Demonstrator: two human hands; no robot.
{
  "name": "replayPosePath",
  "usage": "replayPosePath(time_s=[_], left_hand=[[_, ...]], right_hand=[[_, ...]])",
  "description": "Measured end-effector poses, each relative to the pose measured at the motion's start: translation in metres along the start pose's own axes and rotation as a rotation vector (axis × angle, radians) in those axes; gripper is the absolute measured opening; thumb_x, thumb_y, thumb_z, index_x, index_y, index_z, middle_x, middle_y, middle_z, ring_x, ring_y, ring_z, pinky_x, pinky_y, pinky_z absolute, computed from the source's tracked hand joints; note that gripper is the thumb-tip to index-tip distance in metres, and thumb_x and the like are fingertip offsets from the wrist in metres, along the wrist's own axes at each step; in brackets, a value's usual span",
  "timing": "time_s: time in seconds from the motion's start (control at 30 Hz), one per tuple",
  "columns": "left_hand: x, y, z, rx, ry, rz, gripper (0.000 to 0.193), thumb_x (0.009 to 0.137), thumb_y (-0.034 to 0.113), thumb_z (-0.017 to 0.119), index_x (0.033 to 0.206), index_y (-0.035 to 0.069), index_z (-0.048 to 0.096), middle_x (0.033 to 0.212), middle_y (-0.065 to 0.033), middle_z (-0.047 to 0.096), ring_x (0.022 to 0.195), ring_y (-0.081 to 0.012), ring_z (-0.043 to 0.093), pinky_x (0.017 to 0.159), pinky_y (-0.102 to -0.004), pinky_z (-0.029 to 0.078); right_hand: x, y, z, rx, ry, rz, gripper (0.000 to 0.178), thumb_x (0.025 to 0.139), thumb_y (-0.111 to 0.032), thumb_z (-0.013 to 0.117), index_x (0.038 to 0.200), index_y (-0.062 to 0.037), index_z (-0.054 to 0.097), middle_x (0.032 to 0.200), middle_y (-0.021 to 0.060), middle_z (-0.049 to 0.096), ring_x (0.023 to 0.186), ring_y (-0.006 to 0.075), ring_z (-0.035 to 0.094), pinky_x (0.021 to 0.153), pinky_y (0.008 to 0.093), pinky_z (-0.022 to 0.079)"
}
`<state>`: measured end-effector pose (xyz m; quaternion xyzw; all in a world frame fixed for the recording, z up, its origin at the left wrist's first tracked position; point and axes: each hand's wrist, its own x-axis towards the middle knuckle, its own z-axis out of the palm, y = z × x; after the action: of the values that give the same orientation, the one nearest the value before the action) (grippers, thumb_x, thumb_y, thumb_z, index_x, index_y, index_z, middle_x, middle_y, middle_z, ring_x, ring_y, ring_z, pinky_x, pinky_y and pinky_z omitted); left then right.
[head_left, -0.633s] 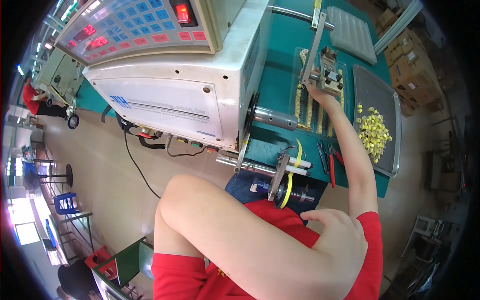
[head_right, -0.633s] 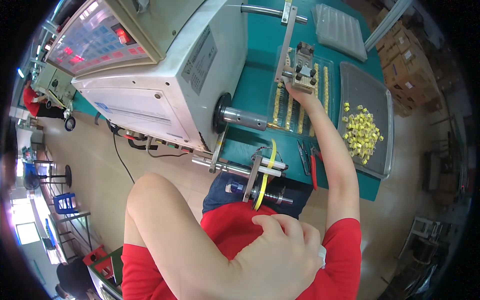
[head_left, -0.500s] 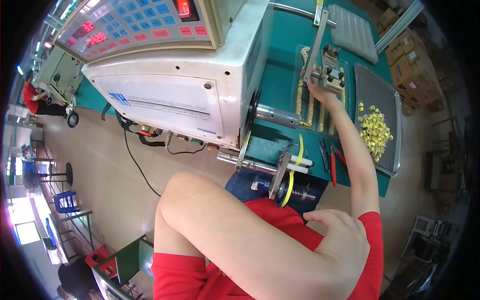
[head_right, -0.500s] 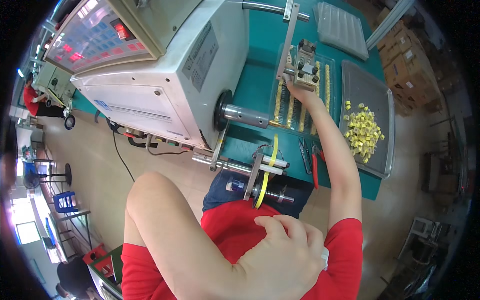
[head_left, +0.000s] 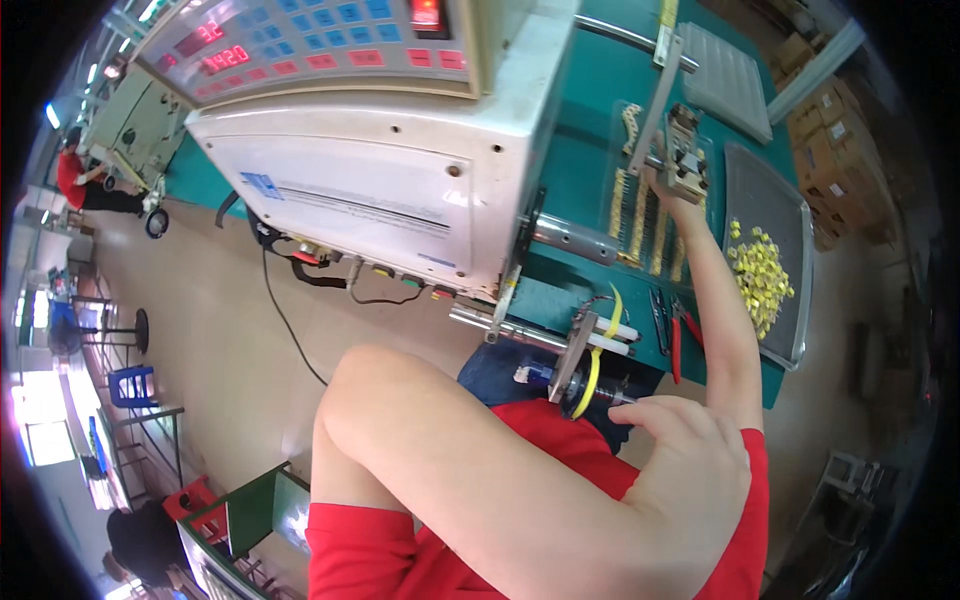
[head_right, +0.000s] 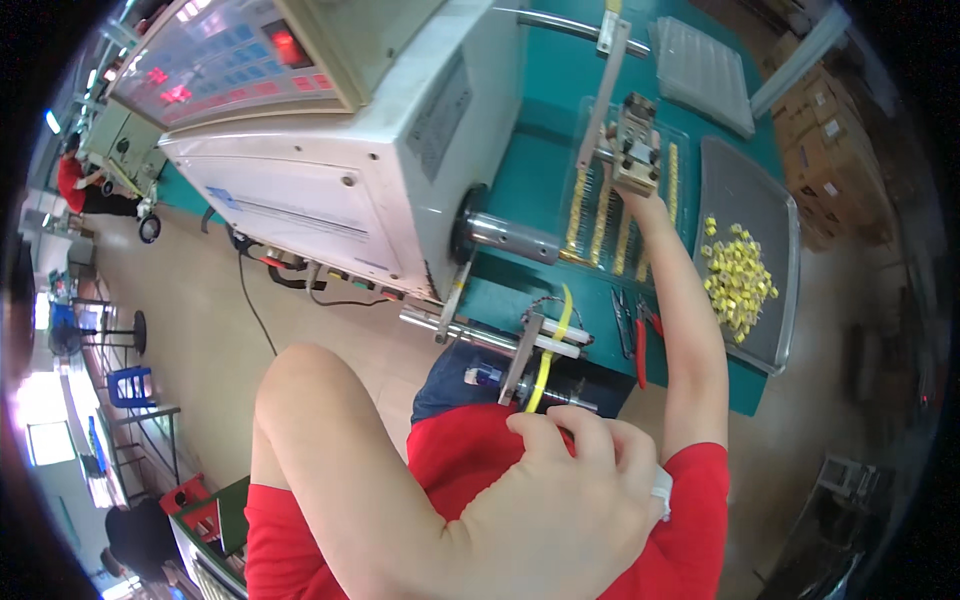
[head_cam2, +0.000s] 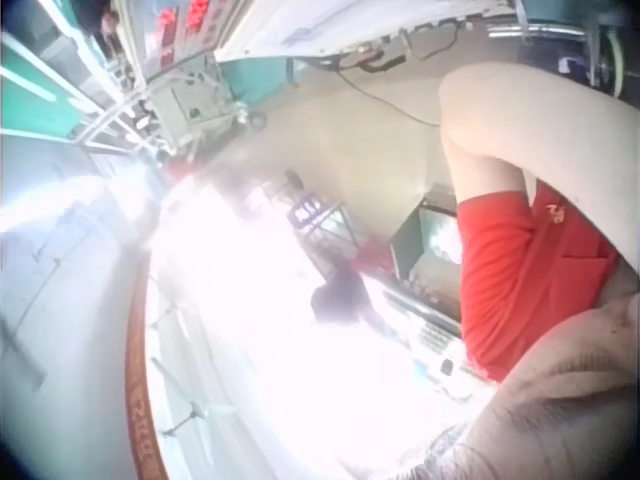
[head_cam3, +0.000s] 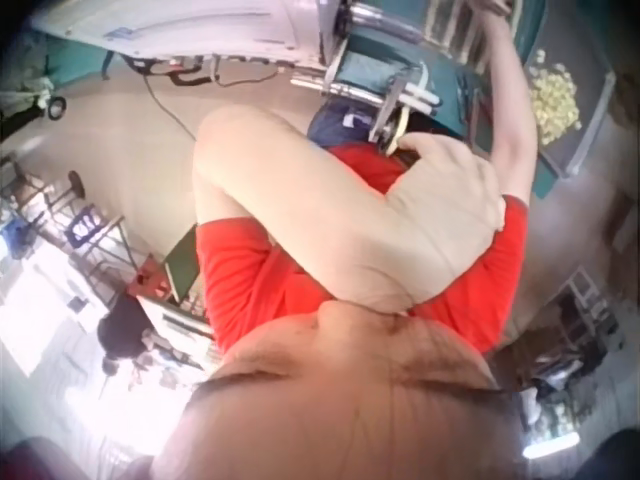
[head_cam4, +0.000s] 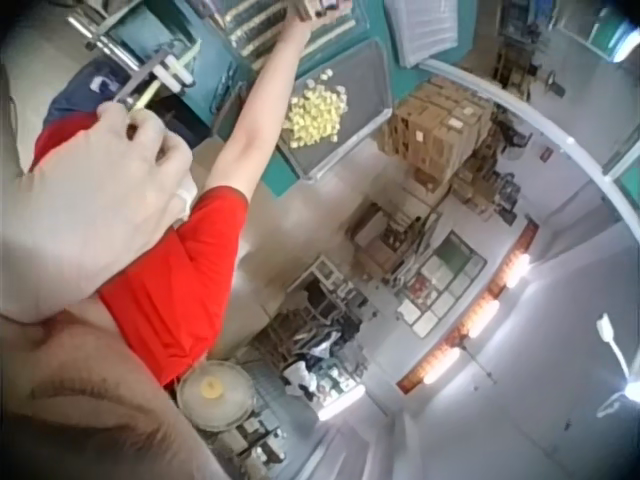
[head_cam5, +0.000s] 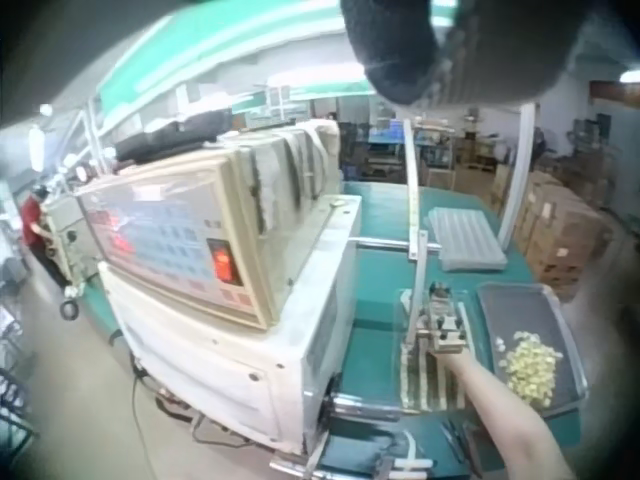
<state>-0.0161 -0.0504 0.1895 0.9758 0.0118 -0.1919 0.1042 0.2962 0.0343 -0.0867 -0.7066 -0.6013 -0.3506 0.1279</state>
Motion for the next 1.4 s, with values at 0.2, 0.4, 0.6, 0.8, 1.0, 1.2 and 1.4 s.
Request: replayPosePath(time_s=[0.2, 0.4, 0.6, 0.8, 1.0, 1.2, 1.4], left_hand=[[-0.022, -0.018, -0.009, -0.068, 0.215, -0.198, 0.036, 0.075, 0.016, 0.055, 0.105, -0.004, 0.053, 0.092, -0.0173, 0.054, 0.080, -0.0363, 0.056, 0.059, -0.0505, 0.047], [-0.049, -0.037, -0.012, 0.000, 0.540, -0.346, 0.035, 0.075, 0.014, 0.049, 0.099, -0.008, 0.058, 0.089, -0.0192, 0.060, 0.070, -0.0266, 0.059, 0.053, -0.0367, 0.048], [-0.059, -0.036, -0.007, 0.071, 0.791, -0.403, 0.034, 0.075, 0.018, 0.050, 0.098, -0.005, 0.059, 0.081, -0.0149, 0.059, 0.066, -0.0239, 0.056, 0.050, -0.0320, 0.045], [-0.062, -0.028, -0.018, 0.033, 0.643, -0.427, 0.032, 0.076, 0.022, 0.051, 0.099, 0.001, 0.058, 0.082, -0.0098, 0.058, 0.071, -0.0210, 0.053, 0.057, -0.0328, 0.043], [-0.043, -0.043, 0.011, -0.154, 0.373, -0.161, 0.032, 0.071, 0.012, 0.059, 0.099, -0.001, 0.054, 0.093, -0.0137, 0.056, 0.082, -0.0348, 0.057, 0.059, -0.0477, 0.047], [-0.026, -0.078, 0.048, -0.445, 0.162, 0.390, 0.042, 0.068, 0.019, 0.069, 0.097, -0.006, 0.052, 0.090, -0.0220, 0.057, 0.083, -0.0348, 0.058, 0.063, -0.0416, 0.047], [0.025, -0.096, 0.108, -0.766, 0.181, 0.539, 0.041, 0.075, 0.022, 0.065, 0.099, -0.006, 0.047, 0.087, -0.0175, 0.056, 0.079, -0.0312, 0.058, 0.066, -0.0368, 0.046]], right_hand=[[0.024, -0.021, -0.032, 0.384, -0.283, 0.425, 0.034, 0.076, -0.021, 0.056, 0.108, -0.0095, 0.055, 0.102, 0.0136, 0.056, 0.099, 0.0307, 0.051, 0.083, 0.0401, 0.042], [0.024, -0.030, -0.037, 0.153, -0.102, 0.095, 0.036, 0.079, -0.017, 0.052, 0.112, -0.0047, 0.052, 0.108, 0.0163, 0.053, 0.101, 0.0311, 0.051, 0.085, 0.0395, 0.042], [0.057, -0.058, -0.074, -0.197, 0.066, -0.142, 0.037, 0.082, -0.012, 0.049, 0.117, 0.0002, 0.049, 0.114, 0.0190, 0.051, 0.102, 0.0314, 0.051, 0.086, 0.0389, 0.043], [0.045, -0.042, -0.064, -0.144, 0.153, -0.151, 0.038, 0.083, -0.009, 0.047, 0.118, 0.0037, 0.048, 0.117, 0.0210, 0.050, 0.105, 0.0313, 0.051, 0.087, 0.0391, 0.044], [0.001, 0.021, 0.026, -0.104, 0.002, -0.044, 0.031, 0.081, -0.009, 0.047, 0.110, -0.0004, 0.052, 0.103, 0.0192, 0.054, 0.092, 0.0291, 0.055, 0.077, 0.0394, 0.045], [-0.047, 0.020, 0.060, -0.039, -0.171, 0.103, 0.024, 0.079, -0.008, 0.046, 0.101, -0.0052, 0.056, 0.087, 0.0172, 0.059, 0.078, 0.0266, 0.059, 0.064, 0.0397, 0.047], [-0.044, 0.015, 0.001, 0.453, -0.067, 0.651, 0.022, 0.082, -0.017, 0.054, 0.098, -0.0017, 0.052, 0.099, 0.0112, 0.052, 0.092, 0.0289, 0.046, 0.086, 0.0384, 0.035]])
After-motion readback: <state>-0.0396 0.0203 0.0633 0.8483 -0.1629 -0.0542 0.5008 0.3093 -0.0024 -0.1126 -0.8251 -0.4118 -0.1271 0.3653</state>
